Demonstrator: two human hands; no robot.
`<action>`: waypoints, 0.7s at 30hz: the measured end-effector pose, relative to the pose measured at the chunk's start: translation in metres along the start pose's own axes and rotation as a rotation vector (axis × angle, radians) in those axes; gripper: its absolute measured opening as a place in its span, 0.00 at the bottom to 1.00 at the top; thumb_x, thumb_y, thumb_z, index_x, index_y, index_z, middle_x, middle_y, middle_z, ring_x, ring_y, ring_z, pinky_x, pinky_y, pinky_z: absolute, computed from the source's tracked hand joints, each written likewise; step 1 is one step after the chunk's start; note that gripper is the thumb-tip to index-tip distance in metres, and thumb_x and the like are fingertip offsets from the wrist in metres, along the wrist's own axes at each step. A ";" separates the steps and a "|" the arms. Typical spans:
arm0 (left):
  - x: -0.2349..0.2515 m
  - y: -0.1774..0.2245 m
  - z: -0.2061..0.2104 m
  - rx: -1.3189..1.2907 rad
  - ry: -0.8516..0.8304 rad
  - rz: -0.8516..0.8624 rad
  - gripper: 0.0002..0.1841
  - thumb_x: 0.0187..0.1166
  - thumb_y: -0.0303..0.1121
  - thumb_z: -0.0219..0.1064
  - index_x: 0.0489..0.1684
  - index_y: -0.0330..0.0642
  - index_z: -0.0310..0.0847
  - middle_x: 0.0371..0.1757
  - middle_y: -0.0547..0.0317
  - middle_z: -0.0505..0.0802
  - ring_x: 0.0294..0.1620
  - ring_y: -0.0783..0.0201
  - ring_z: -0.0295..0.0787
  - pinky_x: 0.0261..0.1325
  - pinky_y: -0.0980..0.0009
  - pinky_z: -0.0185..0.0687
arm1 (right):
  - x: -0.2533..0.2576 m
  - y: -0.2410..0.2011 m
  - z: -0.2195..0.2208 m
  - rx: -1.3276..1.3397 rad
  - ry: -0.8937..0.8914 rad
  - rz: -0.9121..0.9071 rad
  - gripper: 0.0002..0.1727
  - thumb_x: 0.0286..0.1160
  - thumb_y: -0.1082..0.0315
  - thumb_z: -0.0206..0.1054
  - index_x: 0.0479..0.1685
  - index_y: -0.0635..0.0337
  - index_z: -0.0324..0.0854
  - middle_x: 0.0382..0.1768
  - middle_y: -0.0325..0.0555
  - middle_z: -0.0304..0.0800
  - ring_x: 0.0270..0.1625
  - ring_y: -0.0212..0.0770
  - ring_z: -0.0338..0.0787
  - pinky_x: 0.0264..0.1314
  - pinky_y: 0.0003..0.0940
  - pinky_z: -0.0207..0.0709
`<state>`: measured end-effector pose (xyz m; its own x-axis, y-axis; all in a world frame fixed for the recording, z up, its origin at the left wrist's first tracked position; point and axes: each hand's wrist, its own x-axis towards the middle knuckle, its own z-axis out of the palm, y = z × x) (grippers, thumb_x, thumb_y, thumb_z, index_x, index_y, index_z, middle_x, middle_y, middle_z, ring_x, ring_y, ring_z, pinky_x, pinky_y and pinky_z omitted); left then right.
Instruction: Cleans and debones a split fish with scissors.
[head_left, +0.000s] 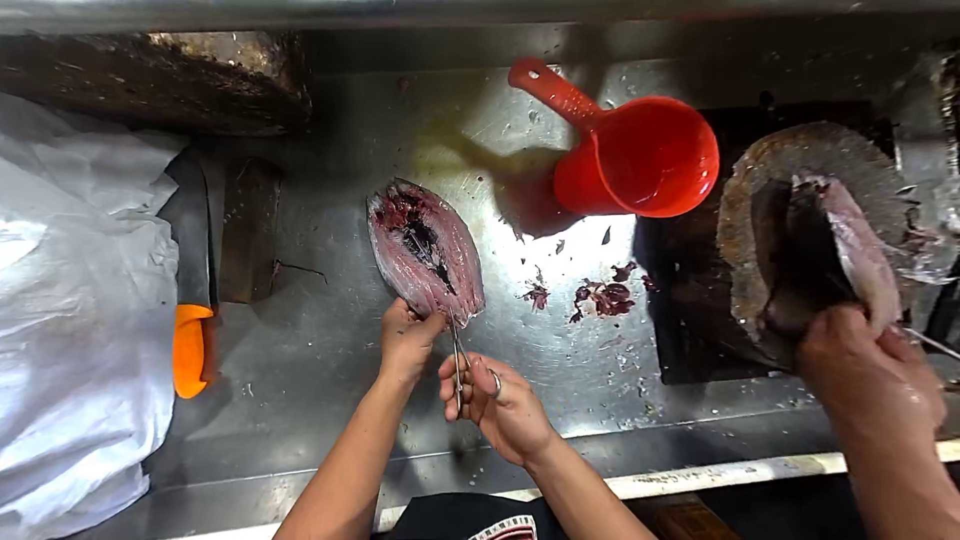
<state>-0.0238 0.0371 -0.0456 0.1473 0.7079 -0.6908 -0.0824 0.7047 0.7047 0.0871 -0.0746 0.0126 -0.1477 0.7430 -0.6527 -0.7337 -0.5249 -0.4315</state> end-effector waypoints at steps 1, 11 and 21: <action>0.000 -0.001 -0.001 -0.003 0.004 0.004 0.19 0.58 0.13 0.75 0.50 0.25 0.79 0.39 0.42 0.95 0.38 0.56 0.95 0.42 0.62 0.95 | 0.002 -0.001 0.000 0.036 0.030 0.013 0.24 0.86 0.49 0.59 0.52 0.64 0.85 0.36 0.47 0.93 0.34 0.38 0.92 0.42 0.36 0.90; 0.001 0.001 -0.002 -0.020 0.033 -0.049 0.18 0.64 0.12 0.73 0.53 0.26 0.78 0.41 0.43 0.95 0.38 0.56 0.96 0.42 0.63 0.95 | -0.025 -0.012 0.014 -0.059 -0.007 -0.175 0.23 0.80 0.47 0.69 0.47 0.63 0.86 0.30 0.44 0.90 0.27 0.35 0.90 0.31 0.31 0.89; 0.001 0.001 -0.004 -0.013 0.047 -0.060 0.19 0.61 0.13 0.76 0.52 0.26 0.80 0.41 0.43 0.95 0.39 0.57 0.96 0.43 0.63 0.95 | -0.016 -0.013 0.017 -0.068 0.011 -0.242 0.20 0.81 0.51 0.70 0.47 0.64 0.87 0.30 0.44 0.90 0.27 0.34 0.90 0.30 0.30 0.88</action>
<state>-0.0277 0.0384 -0.0460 0.1064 0.6652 -0.7390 -0.0873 0.7466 0.6595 0.0879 -0.0725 0.0386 0.0347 0.8462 -0.5317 -0.7002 -0.3590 -0.6171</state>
